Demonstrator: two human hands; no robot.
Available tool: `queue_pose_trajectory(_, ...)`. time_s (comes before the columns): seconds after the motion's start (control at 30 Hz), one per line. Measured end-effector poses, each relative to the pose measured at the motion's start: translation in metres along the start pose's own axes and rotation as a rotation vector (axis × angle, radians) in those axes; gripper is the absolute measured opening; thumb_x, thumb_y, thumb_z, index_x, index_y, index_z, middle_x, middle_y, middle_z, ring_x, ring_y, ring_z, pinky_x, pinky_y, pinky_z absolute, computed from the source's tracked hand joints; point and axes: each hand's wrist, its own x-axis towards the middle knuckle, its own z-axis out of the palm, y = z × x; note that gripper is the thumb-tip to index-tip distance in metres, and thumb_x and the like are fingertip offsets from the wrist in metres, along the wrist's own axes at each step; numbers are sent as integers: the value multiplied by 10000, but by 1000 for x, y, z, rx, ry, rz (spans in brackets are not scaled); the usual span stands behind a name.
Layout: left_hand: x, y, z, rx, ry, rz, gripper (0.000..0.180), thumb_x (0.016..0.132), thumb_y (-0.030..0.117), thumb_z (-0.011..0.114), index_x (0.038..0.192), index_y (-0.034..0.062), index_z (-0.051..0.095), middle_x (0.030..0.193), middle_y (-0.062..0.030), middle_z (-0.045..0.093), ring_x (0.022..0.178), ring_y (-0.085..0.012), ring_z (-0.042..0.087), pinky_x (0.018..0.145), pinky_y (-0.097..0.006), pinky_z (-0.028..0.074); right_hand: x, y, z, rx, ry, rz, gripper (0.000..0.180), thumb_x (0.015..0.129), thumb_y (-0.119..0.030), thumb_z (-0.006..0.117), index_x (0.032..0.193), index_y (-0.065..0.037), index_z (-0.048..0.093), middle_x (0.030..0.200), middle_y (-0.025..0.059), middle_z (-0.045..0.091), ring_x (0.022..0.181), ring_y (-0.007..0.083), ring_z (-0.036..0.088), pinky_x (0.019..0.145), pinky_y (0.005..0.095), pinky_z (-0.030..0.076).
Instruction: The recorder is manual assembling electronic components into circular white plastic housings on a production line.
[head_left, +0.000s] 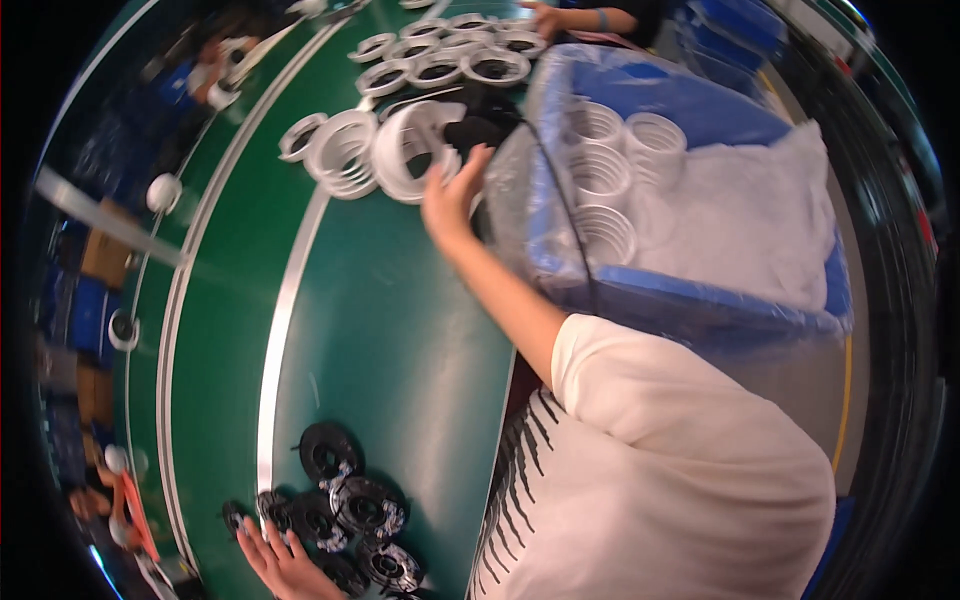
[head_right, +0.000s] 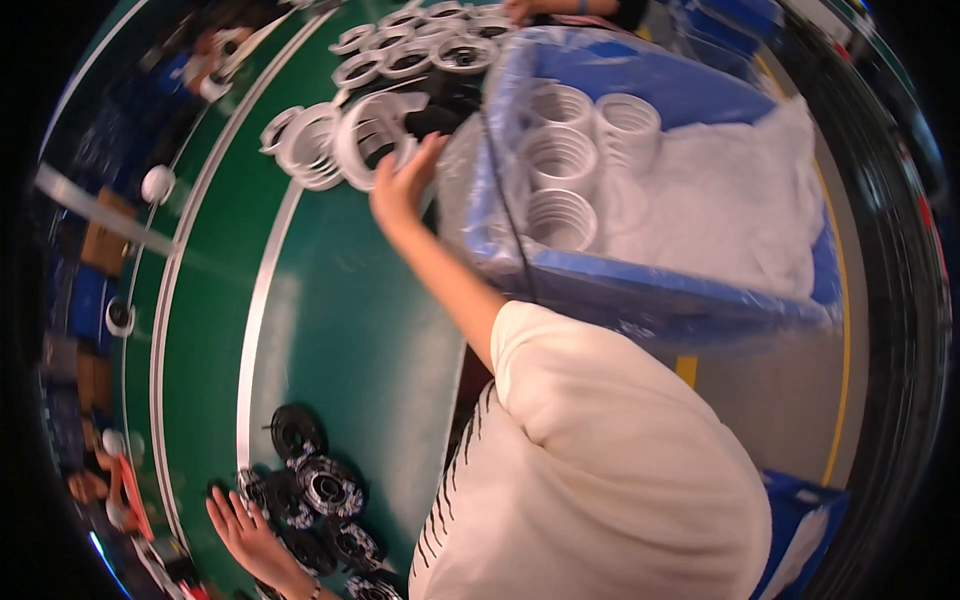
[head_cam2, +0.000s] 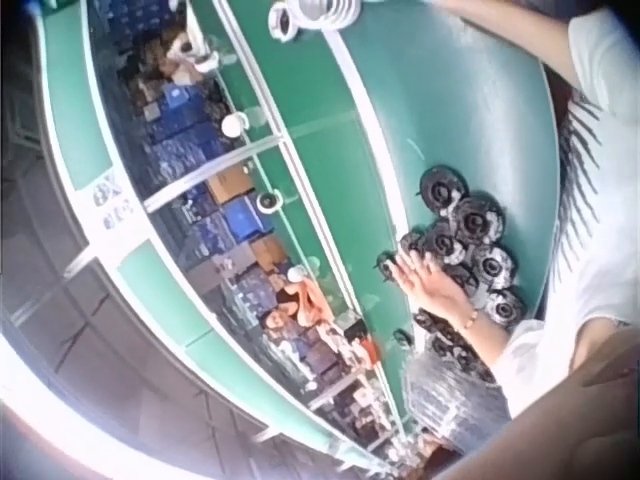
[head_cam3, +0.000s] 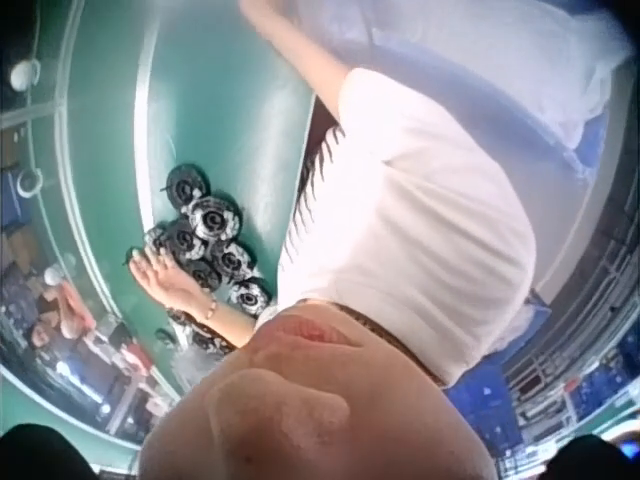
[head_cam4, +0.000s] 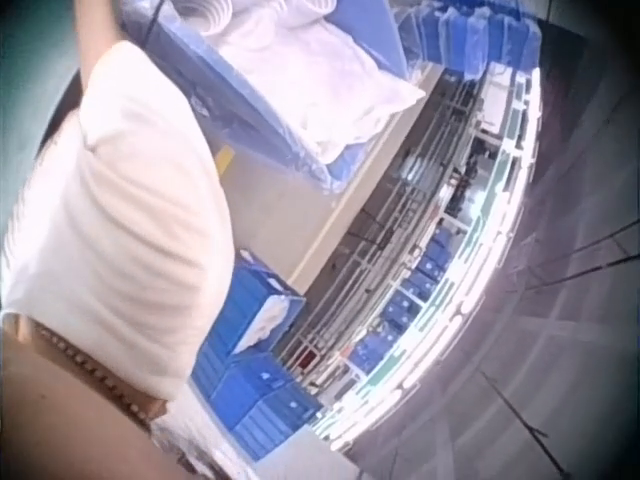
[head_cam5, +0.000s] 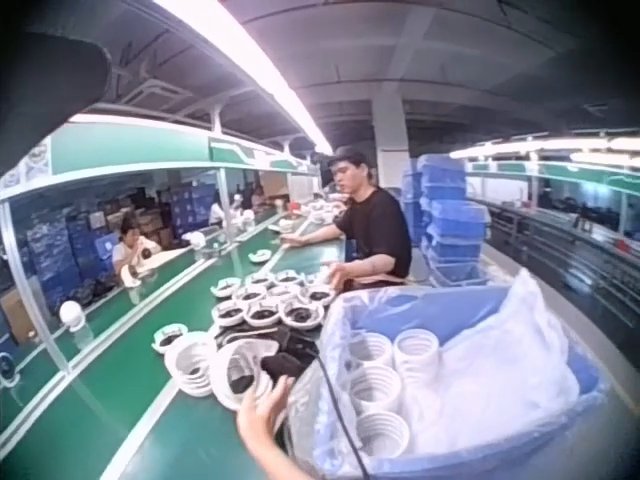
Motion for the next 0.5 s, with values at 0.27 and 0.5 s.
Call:
queue_pose_trajectory(0.27,5,1,53,-12,-162,6,422,805,96,448,1201,7,332,1205,-168,381,1068,-324,387,884,-428,342,24,-186,-225,-76,-606,-711,615,635,33,511,1215,24,310,1266,246,276,1167,330,329,953,418,285)
queue_pose_trajectory(0.5,16,-7,73,42,-219,94,459,841,151,401,1262,31,263,1301,-126,289,1146,-255,344,877,-300,350,239,-54,-265,-990,-796,-742,396,635,-144,629,985,13,528,979,183,548,890,314,524,798,348,414)
